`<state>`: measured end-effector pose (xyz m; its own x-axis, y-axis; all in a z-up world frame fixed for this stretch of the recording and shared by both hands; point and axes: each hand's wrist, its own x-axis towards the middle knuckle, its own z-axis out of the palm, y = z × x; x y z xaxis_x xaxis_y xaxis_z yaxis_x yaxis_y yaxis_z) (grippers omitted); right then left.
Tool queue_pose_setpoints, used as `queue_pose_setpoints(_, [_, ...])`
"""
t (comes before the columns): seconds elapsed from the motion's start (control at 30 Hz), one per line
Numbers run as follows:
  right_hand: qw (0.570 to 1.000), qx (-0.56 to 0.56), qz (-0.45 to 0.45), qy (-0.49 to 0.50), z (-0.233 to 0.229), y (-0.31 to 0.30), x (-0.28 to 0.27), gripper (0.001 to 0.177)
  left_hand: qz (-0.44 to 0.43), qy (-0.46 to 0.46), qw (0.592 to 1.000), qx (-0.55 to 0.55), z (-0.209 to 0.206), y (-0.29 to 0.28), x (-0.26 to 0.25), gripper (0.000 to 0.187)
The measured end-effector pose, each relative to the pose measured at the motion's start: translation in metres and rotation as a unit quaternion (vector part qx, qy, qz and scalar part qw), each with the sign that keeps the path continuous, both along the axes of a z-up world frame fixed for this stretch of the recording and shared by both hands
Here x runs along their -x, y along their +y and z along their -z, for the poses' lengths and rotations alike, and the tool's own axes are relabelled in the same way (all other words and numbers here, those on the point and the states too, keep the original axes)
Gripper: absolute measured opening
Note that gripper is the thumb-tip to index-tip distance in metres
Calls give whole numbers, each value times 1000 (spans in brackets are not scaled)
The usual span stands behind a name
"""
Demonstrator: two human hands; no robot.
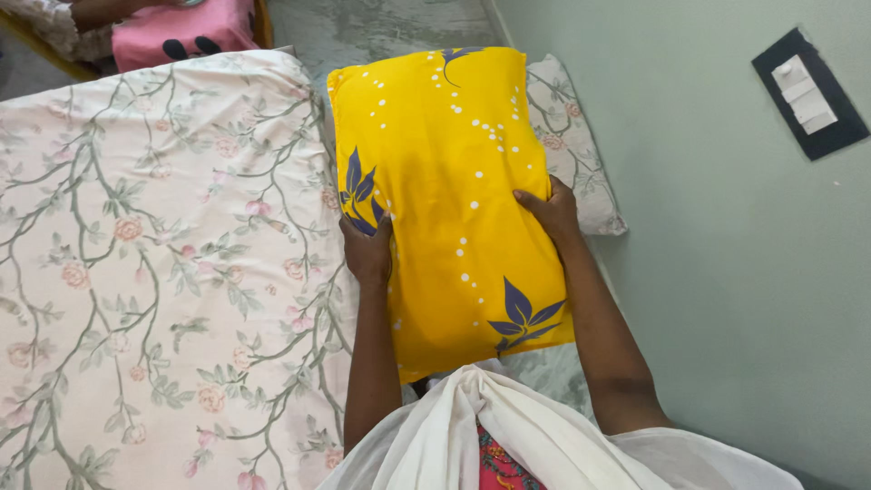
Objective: The person organizes pillows on a bed, placing them one by one at the head of the bed and smoothing the surface of the sheet by hand.
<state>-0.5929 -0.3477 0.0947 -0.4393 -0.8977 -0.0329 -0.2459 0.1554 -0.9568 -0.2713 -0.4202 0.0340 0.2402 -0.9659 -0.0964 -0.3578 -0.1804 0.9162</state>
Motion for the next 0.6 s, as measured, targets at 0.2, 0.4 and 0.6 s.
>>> queue_pose_setpoints(0.2, [986,-34,57,152,7,-9,62,58,6,-138,989,-43,-15,-11,87,128])
queue_pose_setpoints(0.4, [981,-38,69,177,17,-11,132,60,24,-118,992,-33,-12,-20,159,127])
queue_pose_setpoints(0.6, [982,-33,79,167,19,-19,181,67,42,-89,995,-17,1,-37,215,119])
